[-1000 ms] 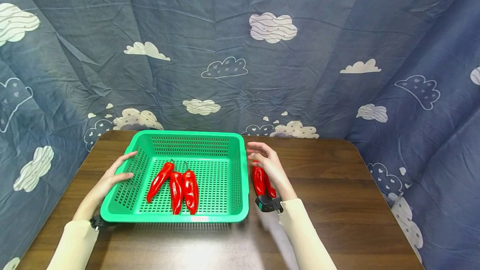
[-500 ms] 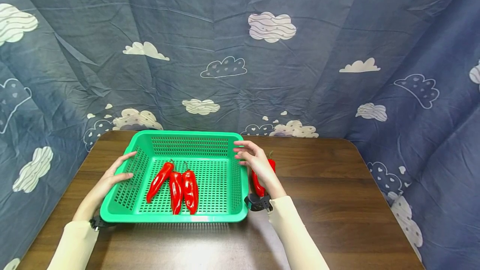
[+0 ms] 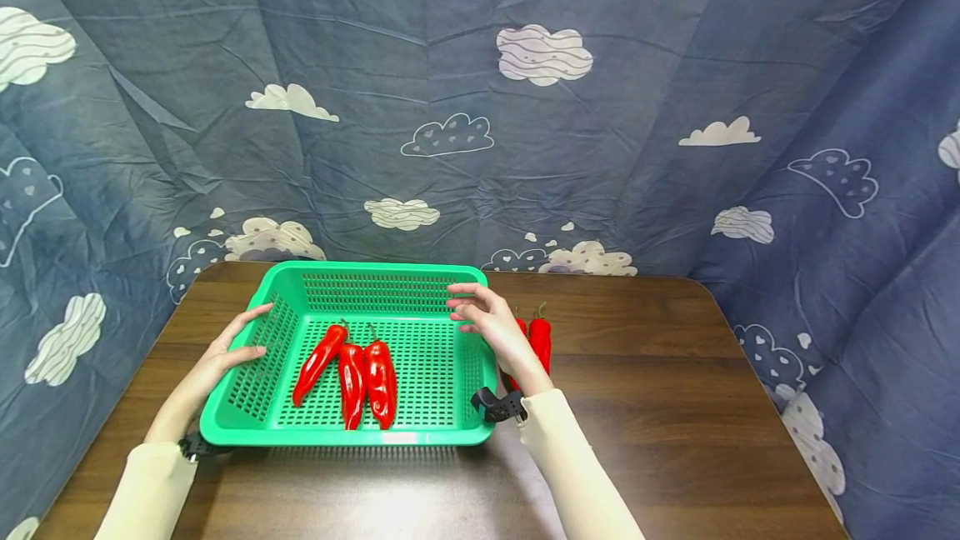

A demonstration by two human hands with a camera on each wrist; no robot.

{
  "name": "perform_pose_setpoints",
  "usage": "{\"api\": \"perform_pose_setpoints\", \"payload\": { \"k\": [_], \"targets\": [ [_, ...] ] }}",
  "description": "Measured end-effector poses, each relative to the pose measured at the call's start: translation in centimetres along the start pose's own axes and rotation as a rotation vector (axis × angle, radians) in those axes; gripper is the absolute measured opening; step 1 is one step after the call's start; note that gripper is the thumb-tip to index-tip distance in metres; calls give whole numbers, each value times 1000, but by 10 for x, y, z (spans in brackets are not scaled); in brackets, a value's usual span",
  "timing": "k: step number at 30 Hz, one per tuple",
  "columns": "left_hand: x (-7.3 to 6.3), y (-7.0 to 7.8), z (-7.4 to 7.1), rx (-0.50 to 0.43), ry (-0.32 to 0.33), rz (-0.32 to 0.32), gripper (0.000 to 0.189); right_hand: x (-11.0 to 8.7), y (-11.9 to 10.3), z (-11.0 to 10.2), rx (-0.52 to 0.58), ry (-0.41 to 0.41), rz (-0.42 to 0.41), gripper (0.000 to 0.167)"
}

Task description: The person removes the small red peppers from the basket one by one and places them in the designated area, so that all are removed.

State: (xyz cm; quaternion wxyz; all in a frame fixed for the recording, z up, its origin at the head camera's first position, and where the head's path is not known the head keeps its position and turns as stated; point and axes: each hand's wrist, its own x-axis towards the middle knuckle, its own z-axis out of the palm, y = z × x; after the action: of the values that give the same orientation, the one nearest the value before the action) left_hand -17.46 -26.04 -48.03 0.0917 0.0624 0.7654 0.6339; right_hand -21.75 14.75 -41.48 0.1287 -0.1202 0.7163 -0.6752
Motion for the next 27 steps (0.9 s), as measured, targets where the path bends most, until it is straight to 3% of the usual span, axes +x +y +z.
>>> {"api": "perform_pose_setpoints", "payload": {
  "k": [27],
  "targets": [
    [0,1,0,19,14,34,63,20,7,41,-2,-90,34,41]
  ]
}}
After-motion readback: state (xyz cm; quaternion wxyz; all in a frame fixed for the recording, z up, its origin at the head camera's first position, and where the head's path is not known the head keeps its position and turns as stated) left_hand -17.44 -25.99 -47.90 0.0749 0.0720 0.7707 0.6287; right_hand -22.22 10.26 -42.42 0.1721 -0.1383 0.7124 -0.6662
